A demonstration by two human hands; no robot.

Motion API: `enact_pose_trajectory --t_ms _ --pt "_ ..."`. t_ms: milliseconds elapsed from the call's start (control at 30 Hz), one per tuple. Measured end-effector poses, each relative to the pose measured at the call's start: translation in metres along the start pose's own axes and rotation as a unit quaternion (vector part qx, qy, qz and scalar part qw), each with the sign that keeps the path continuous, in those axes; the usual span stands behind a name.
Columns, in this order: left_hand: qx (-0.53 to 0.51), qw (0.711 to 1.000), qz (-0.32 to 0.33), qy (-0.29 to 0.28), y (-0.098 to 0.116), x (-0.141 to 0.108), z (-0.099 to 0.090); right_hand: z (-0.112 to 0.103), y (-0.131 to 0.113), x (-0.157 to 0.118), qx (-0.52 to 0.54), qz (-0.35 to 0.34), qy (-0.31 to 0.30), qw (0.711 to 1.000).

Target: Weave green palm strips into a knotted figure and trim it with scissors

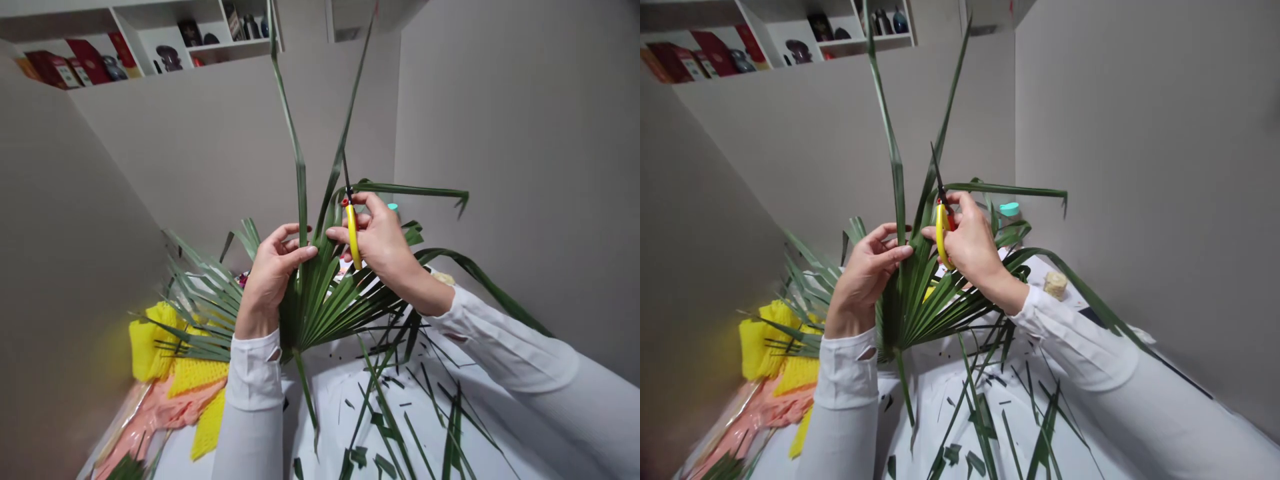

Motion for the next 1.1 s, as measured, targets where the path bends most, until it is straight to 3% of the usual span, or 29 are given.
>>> enact_pose_trajectory --t_ms 267,433,533,633,733,1100 --pt "0.002 1.0 0.01 0.003 -0.004 0.005 -0.006 0.004 -0.006 0.0 -0.031 -0.004 -0.089 0.996" --pt "-0.015 1.0 0.017 0.016 -0.008 0.01 -0.008 -0.008 -0.023 -0.008 -0.151 -0.048 -0.107 0.982" --pt "-0.025 0.999 0.027 0.031 -0.007 0.01 -0.011 -0.008 -0.031 -0.018 -0.22 -0.066 -0.155 0.961" --pt "-0.033 0.998 0.034 0.04 -0.004 0.009 -0.015 -0.008 -0.024 -0.032 -0.304 -0.046 -0.241 0.921" --pt "-0.04 0.997 0.038 0.045 -0.003 0.007 -0.018 -0.016 -0.01 -0.042 -0.354 -0.007 -0.289 0.889" --pt "-0.046 0.997 0.033 0.044 -0.005 0.009 -0.024 -0.025 0.005 -0.052 -0.361 -0.003 -0.318 0.877"
Point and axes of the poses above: each hand's wrist, its own x-axis towards the middle knuckle, its own z-axis out of the palm, y = z × x, the point moved 7 cm from there along x, towards the middle knuckle, and after that the axes turned 12 degrees about -z, right-handed, at the moved point
